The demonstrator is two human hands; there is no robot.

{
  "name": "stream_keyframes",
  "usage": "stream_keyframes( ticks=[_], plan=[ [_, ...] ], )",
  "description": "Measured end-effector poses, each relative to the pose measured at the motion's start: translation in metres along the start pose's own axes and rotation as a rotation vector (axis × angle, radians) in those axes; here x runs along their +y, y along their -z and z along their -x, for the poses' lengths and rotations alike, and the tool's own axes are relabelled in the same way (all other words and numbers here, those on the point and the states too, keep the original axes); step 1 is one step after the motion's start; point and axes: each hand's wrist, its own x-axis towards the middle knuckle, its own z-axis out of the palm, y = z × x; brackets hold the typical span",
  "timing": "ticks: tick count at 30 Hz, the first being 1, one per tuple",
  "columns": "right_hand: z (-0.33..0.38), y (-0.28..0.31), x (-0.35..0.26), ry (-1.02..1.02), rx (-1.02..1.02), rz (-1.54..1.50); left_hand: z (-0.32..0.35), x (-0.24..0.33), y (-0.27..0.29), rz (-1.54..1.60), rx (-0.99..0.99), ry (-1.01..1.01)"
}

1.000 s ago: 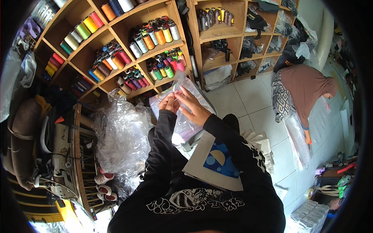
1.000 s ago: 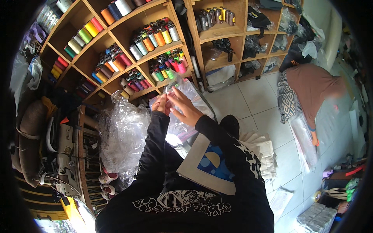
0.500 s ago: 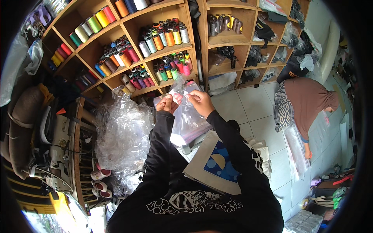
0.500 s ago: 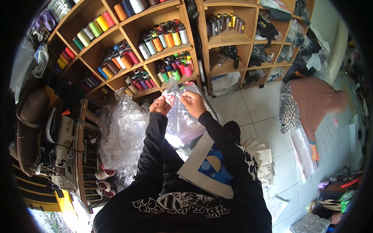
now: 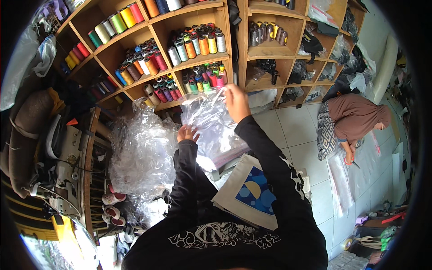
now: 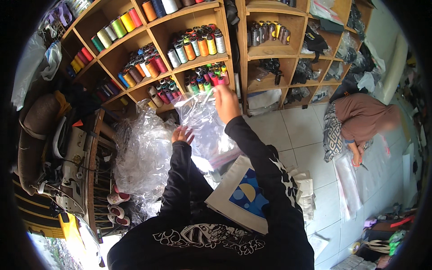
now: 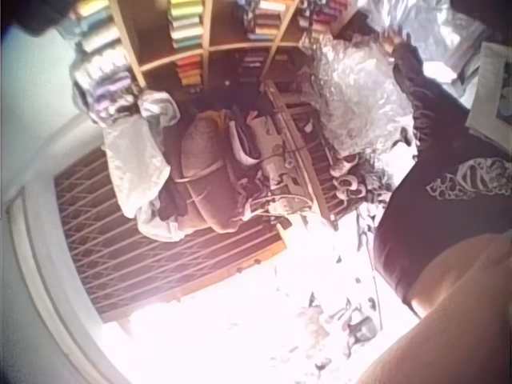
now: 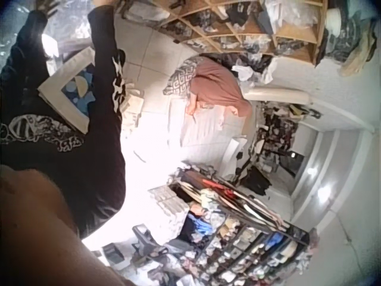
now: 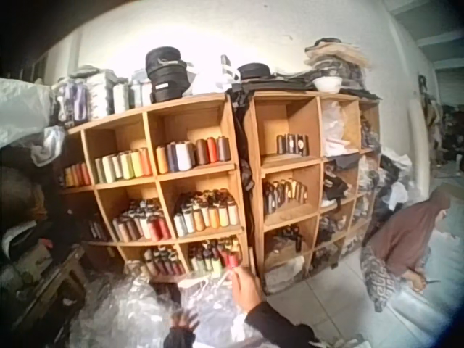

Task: Packing printed tote bags into individual plastic sleeves and stacking them.

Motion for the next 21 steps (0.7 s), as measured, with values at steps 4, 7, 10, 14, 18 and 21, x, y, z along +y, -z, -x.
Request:
stream_keyframes(
  ticks=[4,7,10,14,18,21],
  plan=[
    [0.006,-0.005,-0.022,0.238,-0.272,0.113,0.029,0.025,0.001,-0.836,0.226,-1.264],
    [0.007,-0.007,-0.026,0.499,-0.483,0.197,0.083,0.070,-0.035,-1.216,0.048,-1.388],
    [0.008,-0.012,-0.025,0.457,-0.647,0.153,0.045,0.053,-0.035,-1.238,-0.212,-1.103],
    [0.010,0.001,-0.002,0.430,-0.705,0.354,0.013,0.029,-0.033,-1.055,-0.341,-0.908],
    [0.029,0.023,-0.060,0.368,-0.606,0.246,0.017,0.028,-0.023,-0.955,-0.337,-0.918],
    [0.072,0.031,-0.057,0.134,-0.659,0.102,0.046,0.045,-0.045,-1.159,-0.380,-0.784]
  ],
)
